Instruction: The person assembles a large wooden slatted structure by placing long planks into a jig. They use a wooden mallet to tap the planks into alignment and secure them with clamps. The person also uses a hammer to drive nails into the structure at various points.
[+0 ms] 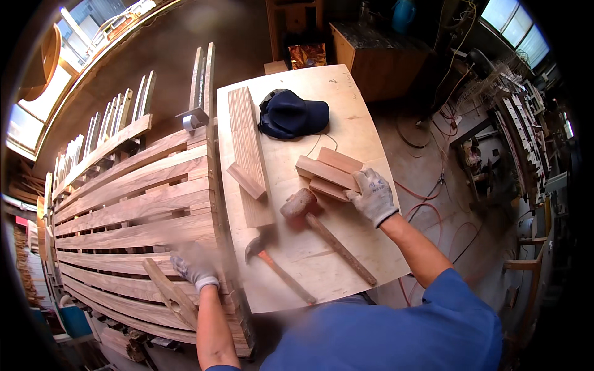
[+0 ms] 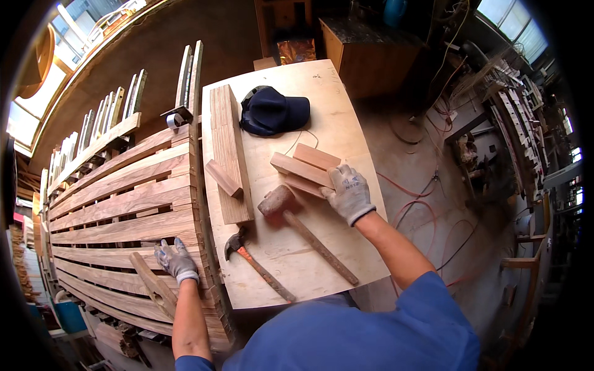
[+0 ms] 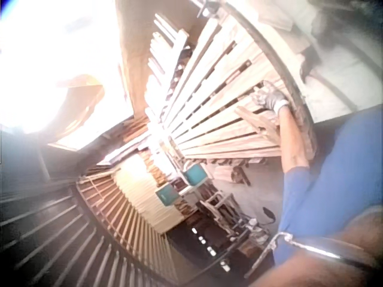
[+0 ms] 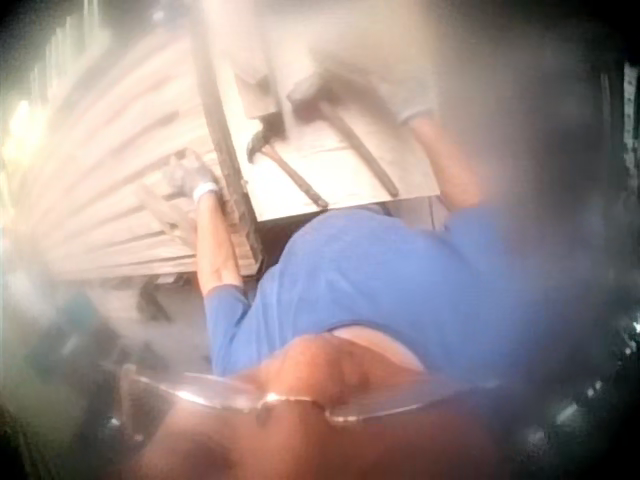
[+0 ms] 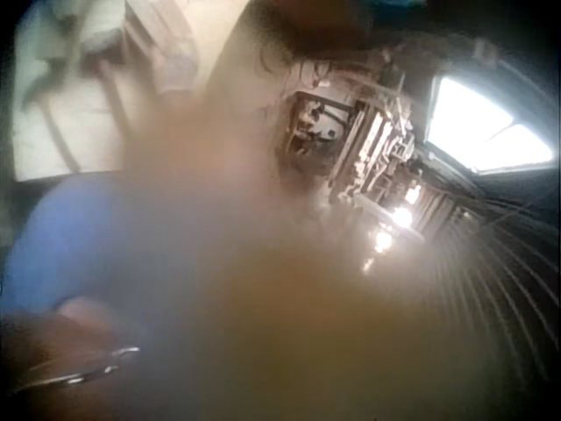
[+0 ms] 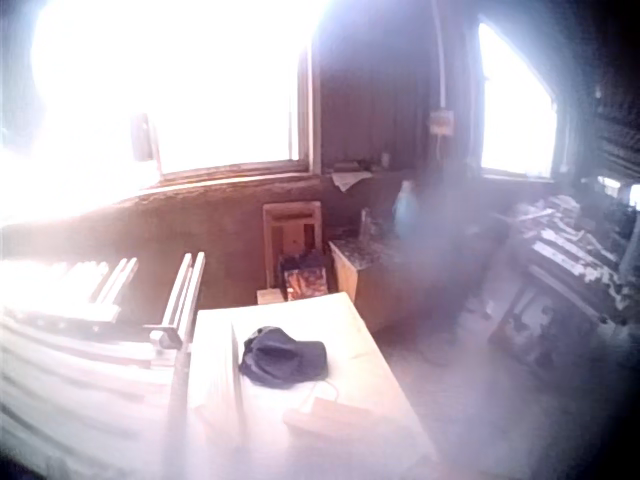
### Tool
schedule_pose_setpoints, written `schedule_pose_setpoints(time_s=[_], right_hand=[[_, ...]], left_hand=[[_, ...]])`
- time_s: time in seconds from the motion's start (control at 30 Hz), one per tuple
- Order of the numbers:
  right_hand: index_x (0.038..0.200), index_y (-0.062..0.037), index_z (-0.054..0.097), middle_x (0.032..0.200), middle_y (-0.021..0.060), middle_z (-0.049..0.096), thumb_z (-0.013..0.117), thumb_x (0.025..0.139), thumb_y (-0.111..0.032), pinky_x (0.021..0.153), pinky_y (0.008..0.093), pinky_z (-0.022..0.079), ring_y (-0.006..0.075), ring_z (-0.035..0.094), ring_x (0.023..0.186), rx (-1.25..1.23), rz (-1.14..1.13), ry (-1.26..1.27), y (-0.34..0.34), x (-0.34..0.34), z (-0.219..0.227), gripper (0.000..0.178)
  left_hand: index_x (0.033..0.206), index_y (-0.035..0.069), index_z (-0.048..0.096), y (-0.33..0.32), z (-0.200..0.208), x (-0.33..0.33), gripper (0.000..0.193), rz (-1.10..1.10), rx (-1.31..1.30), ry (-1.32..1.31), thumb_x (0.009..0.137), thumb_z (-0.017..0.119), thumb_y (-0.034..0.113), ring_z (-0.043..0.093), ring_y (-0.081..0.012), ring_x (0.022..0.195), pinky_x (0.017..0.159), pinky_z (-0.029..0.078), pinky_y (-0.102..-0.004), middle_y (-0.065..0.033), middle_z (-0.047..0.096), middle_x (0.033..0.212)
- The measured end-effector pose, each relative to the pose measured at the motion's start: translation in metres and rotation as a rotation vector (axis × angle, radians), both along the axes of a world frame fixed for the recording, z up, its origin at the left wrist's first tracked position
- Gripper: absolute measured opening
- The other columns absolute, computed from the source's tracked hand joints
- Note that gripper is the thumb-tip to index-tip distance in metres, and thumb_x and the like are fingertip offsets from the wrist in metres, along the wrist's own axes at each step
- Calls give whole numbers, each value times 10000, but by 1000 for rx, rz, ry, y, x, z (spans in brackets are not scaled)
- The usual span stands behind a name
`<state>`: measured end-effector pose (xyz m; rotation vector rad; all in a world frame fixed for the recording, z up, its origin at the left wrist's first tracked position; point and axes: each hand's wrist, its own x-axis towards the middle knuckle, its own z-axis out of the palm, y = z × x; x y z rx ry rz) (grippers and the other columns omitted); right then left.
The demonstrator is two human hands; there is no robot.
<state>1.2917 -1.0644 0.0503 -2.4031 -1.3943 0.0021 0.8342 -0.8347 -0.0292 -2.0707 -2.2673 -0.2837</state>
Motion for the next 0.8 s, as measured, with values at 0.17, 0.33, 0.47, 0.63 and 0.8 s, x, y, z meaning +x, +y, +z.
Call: schedule_pose_setpoints(time_s=[0.17,0.33,0.47,0.63,0.8], right_hand=[[1122,-88,643,1091,152,639,776,841,-384,883,474,514,354,633,1002,47,31,-20,1,3,2,430],[1187,-33,685,1085,191,688,694,930,-469,915,453,524,350,669,1026,125,-140,114,15,40,4,506],[1226,-4,715,1180,238,719,661,920,-494,975,402,524,344,695,1102,-293,-133,620,45,69,19,581],[1280,7,682,1196,221,725,755,846,-401,956,398,558,310,728,1048,-244,-142,534,54,82,7,601],[1329,-15,643,1255,247,681,736,867,-426,1011,453,517,387,663,1154,-239,-18,283,61,71,16,625]], left_hand=[[1482,23,509,2,-9,-7,693,-12,15,9,1017,562,535,331,-400,1489,1229,273,-490,-280,416,1569],[1516,58,471,0,-2,3,648,18,-31,19,1021,545,468,320,-404,1491,1240,236,-492,-280,384,1583],[1508,68,493,-2,-11,-7,683,17,-2,28,1024,540,547,336,-411,1481,1227,272,-500,-297,415,1557],[1493,16,504,2,8,9,698,37,-129,108,1033,519,541,263,-412,1520,1260,192,-498,-294,347,1602],[1477,-2,513,-8,14,10,703,17,-47,-41,1018,535,530,241,-413,1527,1261,171,-520,-262,318,1629]])
